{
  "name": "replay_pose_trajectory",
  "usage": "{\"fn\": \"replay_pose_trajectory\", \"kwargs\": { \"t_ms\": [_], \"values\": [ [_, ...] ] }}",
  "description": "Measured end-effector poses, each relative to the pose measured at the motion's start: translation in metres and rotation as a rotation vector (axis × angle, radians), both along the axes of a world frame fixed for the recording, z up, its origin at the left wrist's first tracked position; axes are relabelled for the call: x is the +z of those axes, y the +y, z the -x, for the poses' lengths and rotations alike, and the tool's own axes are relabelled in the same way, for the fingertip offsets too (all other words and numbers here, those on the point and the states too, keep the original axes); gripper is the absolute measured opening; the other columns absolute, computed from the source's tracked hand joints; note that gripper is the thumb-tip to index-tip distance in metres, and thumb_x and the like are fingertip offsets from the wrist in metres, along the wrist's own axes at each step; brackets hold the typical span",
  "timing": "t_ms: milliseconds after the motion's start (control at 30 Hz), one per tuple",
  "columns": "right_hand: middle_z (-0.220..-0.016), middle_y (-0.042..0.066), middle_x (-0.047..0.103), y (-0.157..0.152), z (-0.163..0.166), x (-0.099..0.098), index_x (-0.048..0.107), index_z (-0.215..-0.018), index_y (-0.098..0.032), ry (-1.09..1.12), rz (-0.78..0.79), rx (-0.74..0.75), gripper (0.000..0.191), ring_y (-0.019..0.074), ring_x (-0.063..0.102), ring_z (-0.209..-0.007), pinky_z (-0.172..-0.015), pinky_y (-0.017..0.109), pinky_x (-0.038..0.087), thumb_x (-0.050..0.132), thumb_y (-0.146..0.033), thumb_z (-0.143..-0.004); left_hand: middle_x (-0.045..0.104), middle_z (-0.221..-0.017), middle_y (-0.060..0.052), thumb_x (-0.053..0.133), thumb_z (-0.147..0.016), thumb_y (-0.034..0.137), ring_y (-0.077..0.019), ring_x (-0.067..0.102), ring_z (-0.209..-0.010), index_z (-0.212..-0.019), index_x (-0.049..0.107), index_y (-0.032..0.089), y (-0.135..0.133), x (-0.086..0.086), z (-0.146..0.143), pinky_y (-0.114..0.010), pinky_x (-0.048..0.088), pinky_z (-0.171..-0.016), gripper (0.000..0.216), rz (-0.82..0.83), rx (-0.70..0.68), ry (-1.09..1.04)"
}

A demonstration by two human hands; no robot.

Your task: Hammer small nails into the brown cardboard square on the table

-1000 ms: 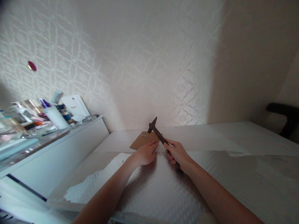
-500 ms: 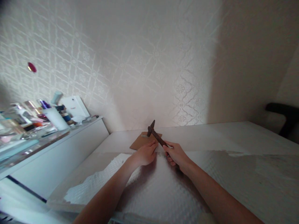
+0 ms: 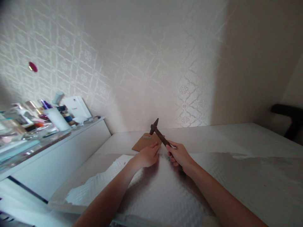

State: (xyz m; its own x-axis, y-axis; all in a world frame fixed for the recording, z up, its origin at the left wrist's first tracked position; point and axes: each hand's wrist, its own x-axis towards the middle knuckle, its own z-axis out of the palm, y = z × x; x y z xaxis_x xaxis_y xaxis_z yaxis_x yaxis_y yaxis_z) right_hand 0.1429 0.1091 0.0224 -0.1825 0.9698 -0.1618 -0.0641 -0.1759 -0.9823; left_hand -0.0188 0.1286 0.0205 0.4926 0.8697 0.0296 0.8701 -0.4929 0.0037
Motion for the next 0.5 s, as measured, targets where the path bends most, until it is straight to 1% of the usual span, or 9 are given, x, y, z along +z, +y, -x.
{"fn": "replay_pose_trajectory", "kwargs": {
  "t_ms": [167,300,500],
  "values": [
    [-0.054,-0.006,0.039,-0.0012,0.0007,0.0003,0.048,-0.119,-0.026,-0.032,0.002,0.026,0.042,0.0008,0.03,-0.032,-0.03,0.013,0.016,0.049,-0.029,-0.077,0.032,-0.134,-0.014,0.032,-0.079,0.023,-0.0208,0.028,-0.123,-0.128,0.031,0.008,-0.0001,0.0012,-0.0011,-0.032,0.023,-0.1,0.051,0.016,0.014,-0.004],
    [-0.055,-0.006,0.039,-0.0015,0.0013,0.0028,0.048,-0.12,-0.026,-0.018,-0.018,-0.009,0.043,0.0007,0.029,-0.033,-0.03,0.013,0.017,0.05,-0.029,-0.077,0.031,-0.134,-0.013,0.033,-0.078,0.022,-0.0211,0.028,-0.123,-0.127,0.032,0.009,0.0002,0.0008,-0.0005,-0.032,0.023,-0.1,0.051,0.014,0.016,-0.004],
    [-0.055,-0.006,0.041,0.0006,0.0014,-0.0002,0.049,-0.118,-0.026,-0.048,0.007,-0.002,0.042,0.0013,0.031,-0.032,-0.03,0.013,0.017,0.05,-0.029,-0.077,0.033,-0.133,-0.015,0.032,-0.079,0.022,-0.0217,0.029,-0.122,-0.127,0.033,0.007,-0.0002,0.0005,-0.0004,-0.033,0.024,-0.1,0.05,0.004,0.012,-0.005]
  ]
}}
